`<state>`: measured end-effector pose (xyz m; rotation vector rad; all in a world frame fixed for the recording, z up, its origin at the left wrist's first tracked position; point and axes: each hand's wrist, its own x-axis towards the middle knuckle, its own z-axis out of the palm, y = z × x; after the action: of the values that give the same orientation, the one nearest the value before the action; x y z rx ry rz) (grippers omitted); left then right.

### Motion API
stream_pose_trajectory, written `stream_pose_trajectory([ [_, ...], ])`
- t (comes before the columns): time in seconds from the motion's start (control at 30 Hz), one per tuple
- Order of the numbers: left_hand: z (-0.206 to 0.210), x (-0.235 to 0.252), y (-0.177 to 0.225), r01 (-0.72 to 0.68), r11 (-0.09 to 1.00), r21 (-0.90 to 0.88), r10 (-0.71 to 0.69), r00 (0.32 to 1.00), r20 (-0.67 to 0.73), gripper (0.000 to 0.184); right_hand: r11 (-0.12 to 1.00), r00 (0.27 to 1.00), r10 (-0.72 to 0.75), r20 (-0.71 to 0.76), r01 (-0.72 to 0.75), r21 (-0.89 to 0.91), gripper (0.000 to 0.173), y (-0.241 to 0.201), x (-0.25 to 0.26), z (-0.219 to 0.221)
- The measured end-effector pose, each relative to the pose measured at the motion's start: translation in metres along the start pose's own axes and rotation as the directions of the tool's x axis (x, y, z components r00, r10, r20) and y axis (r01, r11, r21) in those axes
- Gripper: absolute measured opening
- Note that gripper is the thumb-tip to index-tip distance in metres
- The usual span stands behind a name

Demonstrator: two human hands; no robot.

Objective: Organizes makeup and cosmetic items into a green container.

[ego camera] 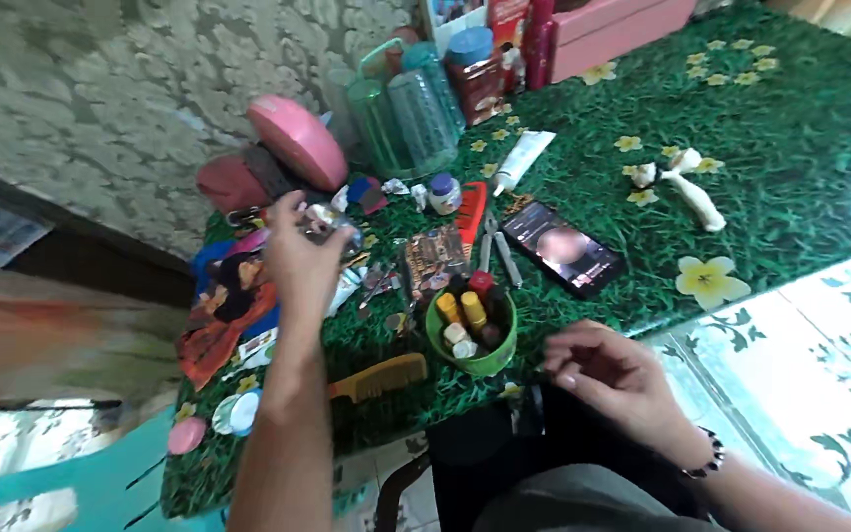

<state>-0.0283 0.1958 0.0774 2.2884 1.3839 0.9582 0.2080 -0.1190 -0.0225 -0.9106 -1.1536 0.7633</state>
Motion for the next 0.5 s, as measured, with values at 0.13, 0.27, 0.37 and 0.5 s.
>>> stream_pose_trajectory([
  [0.13,-0.033,-0.046,0.033,-0.050,0.990,-0.135,0.056,0.998,0.040,0.083,0.953,0.993,-0.113,-0.031,0.099,-0.286,0.079,-0.002,0.016,0.016],
  [0.27,-0.046,-0.095,0.056,-0.045,0.946,-0.320,0.098,0.984,0.151,0.090,0.917,0.998,-0.057,0.004,0.054,-0.396,0.127,0.006,0.035,0.036],
  [0.37,-0.048,-0.124,0.061,-0.058,0.925,-0.376,0.133,0.975,0.177,0.092,0.918,1.000,-0.027,0.009,0.028,-0.396,0.137,0.009,0.047,0.049],
  [0.5,-0.044,-0.149,0.061,-0.100,0.915,-0.390,0.175,0.971,0.162,0.094,0.916,0.999,0.043,0.008,-0.037,-0.399,0.140,0.009,0.059,0.059],
])
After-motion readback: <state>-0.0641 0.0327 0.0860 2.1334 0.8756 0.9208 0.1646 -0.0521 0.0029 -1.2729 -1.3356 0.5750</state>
